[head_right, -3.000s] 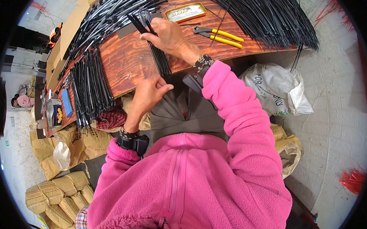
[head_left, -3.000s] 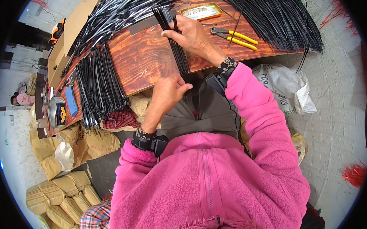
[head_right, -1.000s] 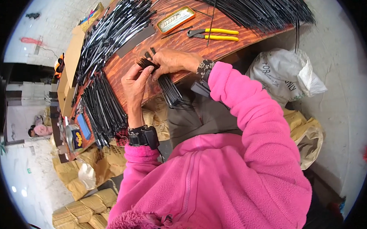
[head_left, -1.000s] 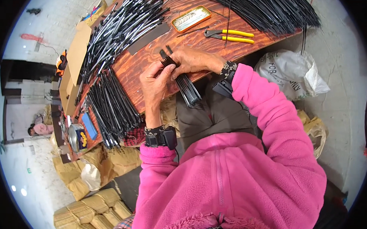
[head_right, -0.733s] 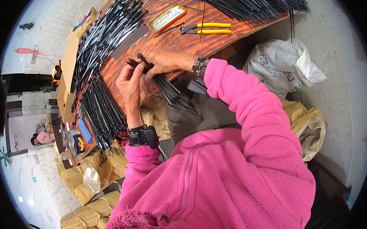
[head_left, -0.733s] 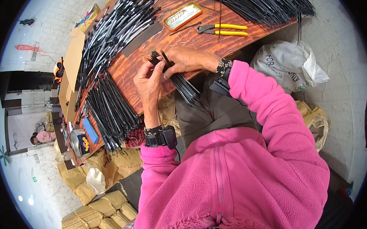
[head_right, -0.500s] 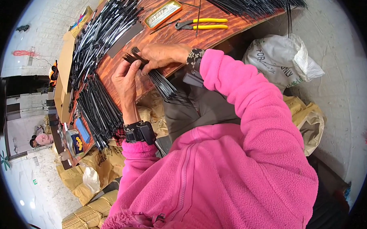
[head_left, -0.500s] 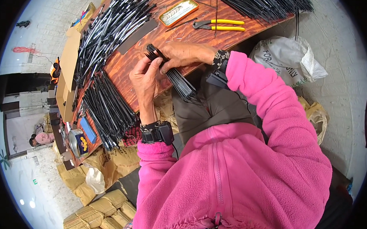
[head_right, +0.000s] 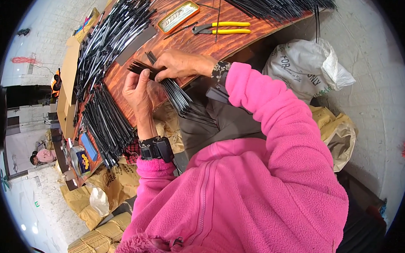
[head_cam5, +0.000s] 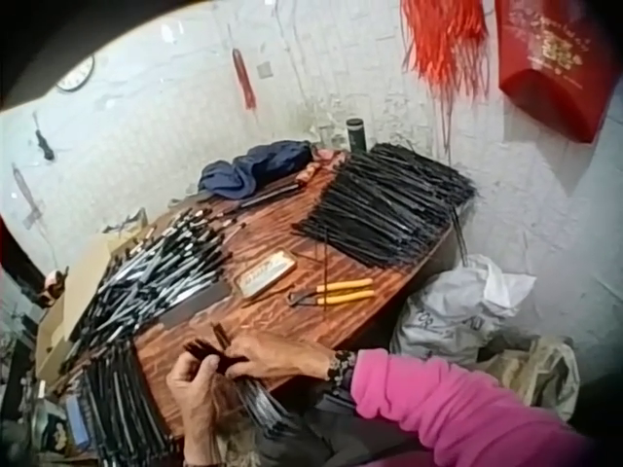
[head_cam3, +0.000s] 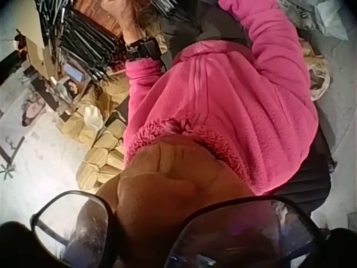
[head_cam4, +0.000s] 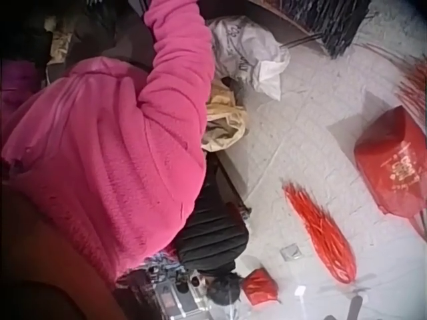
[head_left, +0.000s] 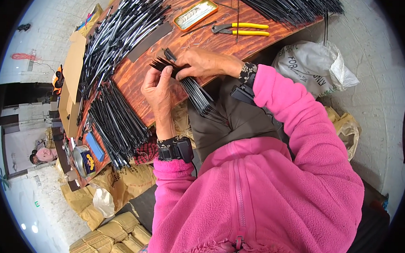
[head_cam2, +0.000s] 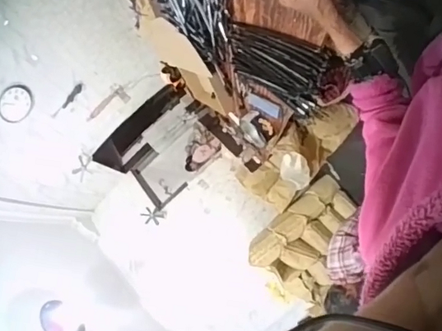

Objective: The person assembles umbrella frames by hand, inserting metal ribs into a plastic hub, securing them with wire, and trimming the wire with pliers. They then gather the ribs, slide on a plastic sleeve, and place the completed frame onto a pile of others on the workbench.

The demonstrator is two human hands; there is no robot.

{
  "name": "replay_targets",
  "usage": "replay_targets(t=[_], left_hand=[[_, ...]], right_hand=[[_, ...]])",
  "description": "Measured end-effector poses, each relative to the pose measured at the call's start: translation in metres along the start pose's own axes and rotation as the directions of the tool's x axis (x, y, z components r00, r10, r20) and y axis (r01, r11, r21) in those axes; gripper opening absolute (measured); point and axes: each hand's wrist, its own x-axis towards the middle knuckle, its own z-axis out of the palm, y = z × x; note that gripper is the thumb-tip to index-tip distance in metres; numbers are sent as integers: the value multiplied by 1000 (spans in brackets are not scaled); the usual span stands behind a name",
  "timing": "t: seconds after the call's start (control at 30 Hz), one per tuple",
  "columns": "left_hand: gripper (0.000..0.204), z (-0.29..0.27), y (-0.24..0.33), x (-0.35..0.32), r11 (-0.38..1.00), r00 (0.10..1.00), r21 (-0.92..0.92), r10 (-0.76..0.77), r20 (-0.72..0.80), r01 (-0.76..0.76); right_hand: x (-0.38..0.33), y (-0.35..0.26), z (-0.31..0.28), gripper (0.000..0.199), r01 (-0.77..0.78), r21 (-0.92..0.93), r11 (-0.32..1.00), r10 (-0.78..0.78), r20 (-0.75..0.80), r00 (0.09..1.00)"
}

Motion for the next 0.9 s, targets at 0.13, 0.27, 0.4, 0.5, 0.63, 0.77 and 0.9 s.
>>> replay_targets(t=[0.13,0.27,0.4,0.5,0.63,0.77,0.9], left_hand=[[10,-6,-10,2,999,1000,-38,2,-16,-3],[11,-11,-14,0,997,999,65,38,-3,-37],[13,-12,-6,0,995,998,96,20,62,-26],[14,-13,2,2,996,994,87,-22,106,13],[17,-10,18,8,997,988,64,-40,148,30],[19,-7,34,15,997,983,77,-26,183,12],[20,-8,34,16,994,976,109,-5,217,-19]], right_hand=[[-5,-4,-1,31,-12,6,1000,13,-49,999],[-5,3,8,29,4,68,998,2,-88,996],[-7,2,7,31,-58,119,991,62,-36,997],[-8,6,11,33,-54,123,991,60,-43,997],[-9,5,14,39,-33,127,991,45,-89,995],[-10,-3,8,40,-178,135,975,179,4,984],[-8,1,10,38,-138,149,979,139,0,990]])
